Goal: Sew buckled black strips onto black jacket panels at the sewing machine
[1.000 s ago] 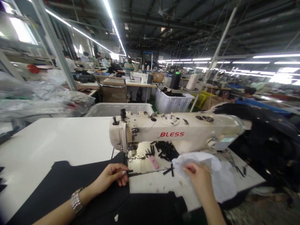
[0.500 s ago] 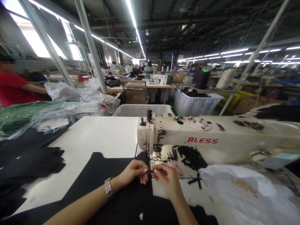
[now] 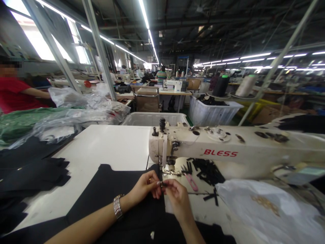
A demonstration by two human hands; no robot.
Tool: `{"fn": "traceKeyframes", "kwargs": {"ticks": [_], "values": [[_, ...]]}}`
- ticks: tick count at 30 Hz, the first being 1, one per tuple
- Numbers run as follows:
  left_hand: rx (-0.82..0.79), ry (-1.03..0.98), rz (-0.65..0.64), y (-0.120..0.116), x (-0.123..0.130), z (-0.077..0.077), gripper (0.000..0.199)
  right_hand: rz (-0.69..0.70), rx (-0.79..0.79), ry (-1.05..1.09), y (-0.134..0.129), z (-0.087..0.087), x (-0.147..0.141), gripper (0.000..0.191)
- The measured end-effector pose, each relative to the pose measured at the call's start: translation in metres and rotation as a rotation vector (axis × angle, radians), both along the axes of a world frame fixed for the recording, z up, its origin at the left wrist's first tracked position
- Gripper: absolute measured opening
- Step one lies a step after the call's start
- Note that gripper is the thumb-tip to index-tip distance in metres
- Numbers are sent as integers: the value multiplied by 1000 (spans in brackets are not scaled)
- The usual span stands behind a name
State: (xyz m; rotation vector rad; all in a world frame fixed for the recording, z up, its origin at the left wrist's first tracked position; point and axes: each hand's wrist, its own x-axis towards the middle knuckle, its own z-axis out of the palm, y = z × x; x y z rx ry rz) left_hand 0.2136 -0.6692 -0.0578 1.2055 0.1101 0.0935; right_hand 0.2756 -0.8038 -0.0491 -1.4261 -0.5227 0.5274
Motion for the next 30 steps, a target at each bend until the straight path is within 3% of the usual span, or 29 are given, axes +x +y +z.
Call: {"fn": "traceKeyframes", "kwargs": {"ticks": [6,12,17,23,27,30], "values": [[35,-17,-34,0,-3,0,35,-34,-87,-19,3,-2,-2,22],[-28,-22,-176,6,-8,4,41,-93,-83,33,-3,-2,2,27],[11,33,-42,7,-5,-1,33,9,-60,88,-1,-11,1,27],[95,-80,11,7,-5,4,32,-42,-41,46,4,-23,1,27],[47,-59,27,7,-5,2,26,-95,-62,-91,1,-16,-4,27],[-24,-29,69,7,-3,-1,29,-44,-94,-188,-2,-6,-9,25]]}}
